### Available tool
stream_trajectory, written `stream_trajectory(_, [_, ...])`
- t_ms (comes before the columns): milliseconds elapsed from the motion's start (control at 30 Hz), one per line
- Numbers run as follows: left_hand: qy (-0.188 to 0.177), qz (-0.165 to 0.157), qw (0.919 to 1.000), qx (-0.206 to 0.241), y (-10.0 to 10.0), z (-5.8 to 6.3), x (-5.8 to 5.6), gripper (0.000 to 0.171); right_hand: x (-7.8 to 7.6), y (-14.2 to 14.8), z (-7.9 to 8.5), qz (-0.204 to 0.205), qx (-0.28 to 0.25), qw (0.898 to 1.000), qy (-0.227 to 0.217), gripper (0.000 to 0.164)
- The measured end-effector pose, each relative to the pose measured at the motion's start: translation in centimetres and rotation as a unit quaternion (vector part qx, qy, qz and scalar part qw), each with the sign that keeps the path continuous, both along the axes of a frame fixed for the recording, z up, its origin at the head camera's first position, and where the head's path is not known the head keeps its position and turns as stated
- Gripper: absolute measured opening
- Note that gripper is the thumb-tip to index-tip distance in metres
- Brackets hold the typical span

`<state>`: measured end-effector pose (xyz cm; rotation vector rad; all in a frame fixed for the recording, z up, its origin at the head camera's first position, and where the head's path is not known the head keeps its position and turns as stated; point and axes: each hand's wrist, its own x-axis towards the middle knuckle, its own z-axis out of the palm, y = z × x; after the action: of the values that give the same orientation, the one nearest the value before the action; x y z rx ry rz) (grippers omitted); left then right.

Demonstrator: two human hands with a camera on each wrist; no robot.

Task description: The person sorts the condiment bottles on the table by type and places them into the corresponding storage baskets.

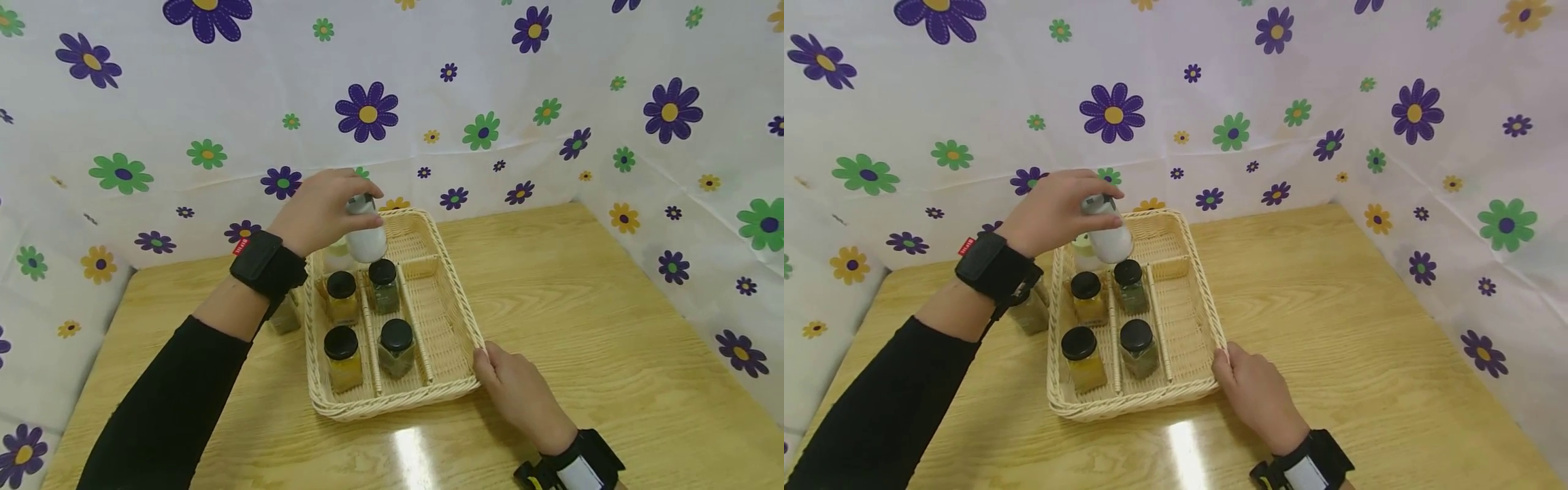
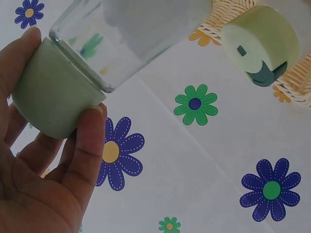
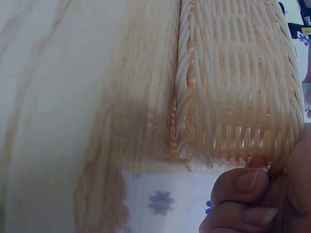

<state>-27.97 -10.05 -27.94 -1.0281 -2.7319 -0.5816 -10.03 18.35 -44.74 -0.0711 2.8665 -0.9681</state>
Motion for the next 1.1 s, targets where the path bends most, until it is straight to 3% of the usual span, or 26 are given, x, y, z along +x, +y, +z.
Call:
stream_trajectory(500, [-0.033,0.013,0.9993,-0.015,1.6,-0.5,-1.8,0.043,0.1,0.2,-0.4,0.001,-0.005,1.0,0.003,0.038])
stream_trajectory(1100, [-0.074,0.022,0.9967,-0.026,3.5,-2.3,-4.7,0.043,0.0,0.5,-0.3,-0.001,-0.005,1.0,0.022,0.037])
